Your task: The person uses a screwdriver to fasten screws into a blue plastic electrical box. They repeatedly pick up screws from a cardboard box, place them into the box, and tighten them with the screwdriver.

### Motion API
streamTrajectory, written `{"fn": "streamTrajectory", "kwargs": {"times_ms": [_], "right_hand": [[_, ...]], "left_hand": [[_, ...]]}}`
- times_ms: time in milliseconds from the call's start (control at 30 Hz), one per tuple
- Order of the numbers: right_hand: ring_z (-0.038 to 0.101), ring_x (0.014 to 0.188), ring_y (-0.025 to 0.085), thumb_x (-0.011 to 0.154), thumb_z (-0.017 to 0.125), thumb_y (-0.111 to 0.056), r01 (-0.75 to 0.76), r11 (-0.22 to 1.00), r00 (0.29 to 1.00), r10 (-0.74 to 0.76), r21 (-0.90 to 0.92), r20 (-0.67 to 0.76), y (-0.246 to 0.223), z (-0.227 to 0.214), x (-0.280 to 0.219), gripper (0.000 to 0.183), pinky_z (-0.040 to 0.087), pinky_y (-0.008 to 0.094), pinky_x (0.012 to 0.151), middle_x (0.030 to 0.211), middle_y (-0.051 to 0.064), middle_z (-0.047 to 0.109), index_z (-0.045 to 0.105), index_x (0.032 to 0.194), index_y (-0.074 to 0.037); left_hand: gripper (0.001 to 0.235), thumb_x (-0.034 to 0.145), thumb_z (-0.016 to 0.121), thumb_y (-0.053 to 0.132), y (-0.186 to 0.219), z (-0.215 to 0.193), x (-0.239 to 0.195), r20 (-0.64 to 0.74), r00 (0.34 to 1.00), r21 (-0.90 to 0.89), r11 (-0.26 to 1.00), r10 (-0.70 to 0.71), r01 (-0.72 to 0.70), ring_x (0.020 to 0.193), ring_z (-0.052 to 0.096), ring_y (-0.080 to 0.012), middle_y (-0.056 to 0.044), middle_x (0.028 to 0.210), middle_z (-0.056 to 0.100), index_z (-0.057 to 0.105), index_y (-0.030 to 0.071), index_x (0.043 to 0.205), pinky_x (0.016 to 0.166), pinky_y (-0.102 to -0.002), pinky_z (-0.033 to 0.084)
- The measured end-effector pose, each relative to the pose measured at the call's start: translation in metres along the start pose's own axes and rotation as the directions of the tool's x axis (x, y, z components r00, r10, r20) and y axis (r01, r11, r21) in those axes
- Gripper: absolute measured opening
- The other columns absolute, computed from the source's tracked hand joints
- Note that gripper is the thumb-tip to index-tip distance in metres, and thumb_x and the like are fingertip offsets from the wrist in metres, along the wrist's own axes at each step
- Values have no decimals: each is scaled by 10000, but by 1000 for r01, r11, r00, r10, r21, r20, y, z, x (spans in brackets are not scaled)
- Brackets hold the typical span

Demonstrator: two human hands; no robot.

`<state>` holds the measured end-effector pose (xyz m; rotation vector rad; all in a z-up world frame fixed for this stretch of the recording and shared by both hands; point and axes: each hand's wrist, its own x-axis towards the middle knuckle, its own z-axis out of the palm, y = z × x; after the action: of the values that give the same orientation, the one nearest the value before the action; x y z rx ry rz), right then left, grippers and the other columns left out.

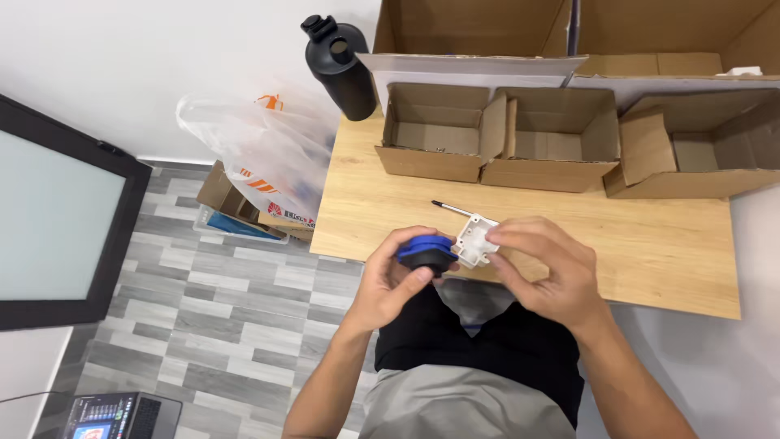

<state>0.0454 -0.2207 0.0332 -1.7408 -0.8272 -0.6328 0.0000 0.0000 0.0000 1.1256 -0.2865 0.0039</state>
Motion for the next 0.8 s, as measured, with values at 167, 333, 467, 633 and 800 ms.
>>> {"fn": "streamTrajectory", "kwargs": {"times_ms": [167,333,467,633,800], "right_hand": [[782,856,340,780,830,-18,-32,998,999,33,47,-32,-11,8,-16,196,631,429,784,938,144,787,784,969,5],[778,843,360,829,803,-66,-51,997,994,57,66,-97,-15,6,-25,168,630,444,760,931,170,786,787,972,20],[777,842,376,830,807,-73,-115,993,983,113,-4,-142,2,-11,-43,191,618,456,762,931,182,778,781,984,37],[762,859,363,869,797,-47,-127,982,979,103,-137,-175,26,-17,-65,143,591,432,779,959,144,775,778,1000,6],[758,824,347,841,808,-23,-82,968,984,40,-239,-173,38,-16,-86,105,599,430,767,926,123,776,783,944,-19]], "left_hand": [[539,945,652,140,-23,0,-2,-8,1000,-131,991,-18,17,977,734,-354,-322,1265,627,481,-127,1382,744,-415,675],[564,948,630,141,-22,14,-3,26,1000,-99,995,0,2,973,730,-357,-358,1286,601,442,-127,1407,744,-407,655],[561,1024,528,185,-18,11,0,30,997,48,996,77,-78,956,708,-308,-337,1352,561,370,-58,1504,714,-348,609],[556,1077,420,257,-10,23,13,-4,994,137,985,107,-106,1178,644,-314,-293,1463,502,336,-48,1535,905,-350,582],[398,995,595,28,-7,43,25,158,926,721,600,343,-345,1304,566,-521,-326,1413,545,579,-31,1388,1073,-589,485]]}}
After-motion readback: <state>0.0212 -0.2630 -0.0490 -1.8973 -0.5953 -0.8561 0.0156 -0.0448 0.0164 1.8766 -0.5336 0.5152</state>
